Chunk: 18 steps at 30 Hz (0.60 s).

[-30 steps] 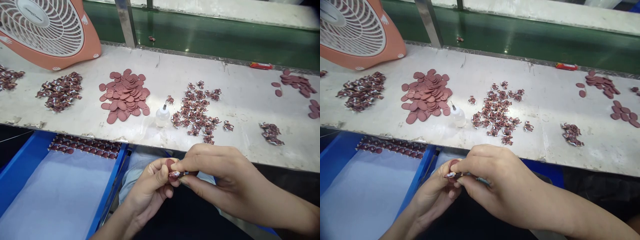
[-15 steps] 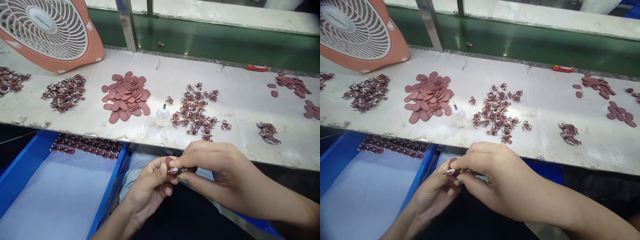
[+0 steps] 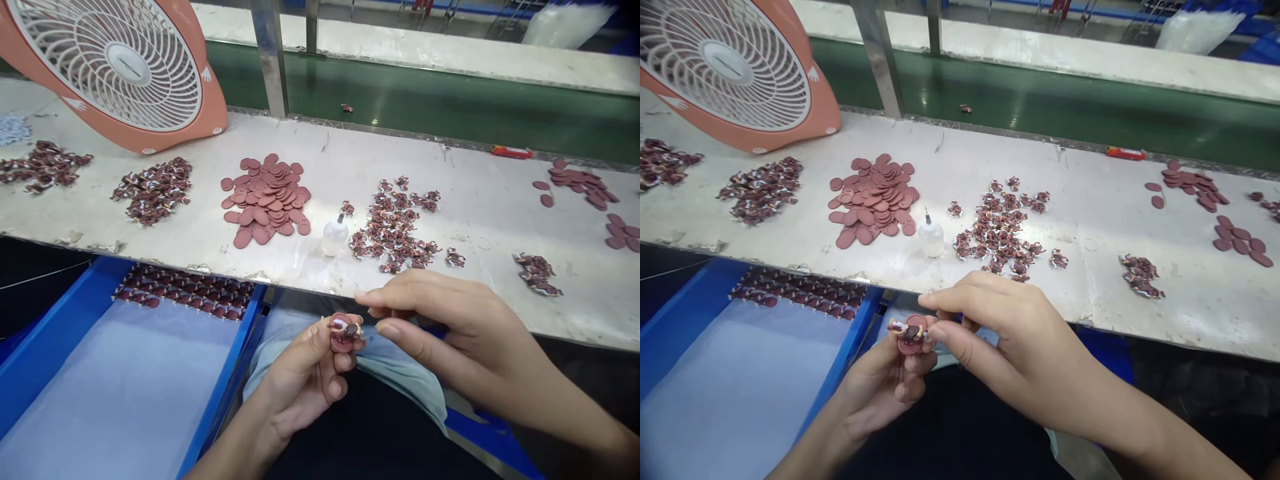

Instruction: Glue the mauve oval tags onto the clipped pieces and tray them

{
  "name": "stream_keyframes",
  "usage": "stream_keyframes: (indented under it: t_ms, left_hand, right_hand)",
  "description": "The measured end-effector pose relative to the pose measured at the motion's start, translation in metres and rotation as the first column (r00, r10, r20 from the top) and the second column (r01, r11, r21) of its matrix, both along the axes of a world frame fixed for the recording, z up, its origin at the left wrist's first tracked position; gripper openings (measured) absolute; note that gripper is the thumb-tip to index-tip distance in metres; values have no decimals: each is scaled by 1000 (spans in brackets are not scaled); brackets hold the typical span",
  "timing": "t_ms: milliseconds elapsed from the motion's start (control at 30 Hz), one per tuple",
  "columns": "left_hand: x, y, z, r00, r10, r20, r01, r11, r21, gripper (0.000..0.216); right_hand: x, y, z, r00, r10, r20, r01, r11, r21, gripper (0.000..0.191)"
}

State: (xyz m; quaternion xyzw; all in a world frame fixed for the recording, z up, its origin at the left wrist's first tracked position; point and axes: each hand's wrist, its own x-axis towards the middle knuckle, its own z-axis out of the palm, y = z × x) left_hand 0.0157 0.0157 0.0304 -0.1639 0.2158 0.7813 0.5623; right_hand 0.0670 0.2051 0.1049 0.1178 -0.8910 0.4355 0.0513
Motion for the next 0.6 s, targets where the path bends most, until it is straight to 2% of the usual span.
stream_keyframes:
  t_ms: [100,300,600]
  left_hand:
    - [0,0,1,999,7,48,-8,1000,16,27]
    - [1,0,-1,997,37,71,-36,999,-13,28]
    - [-3,3,-9,999,31,-39,-31,999,-6,31]
  right_hand:
    - [-2,-4,-6,999,-35,9,35,998,-56,17]
    - [-2,-14,-15,997,-31,64,39,990,-137,20]
    - [-4,-17,-20,994,-54,93,69,984,-164,14]
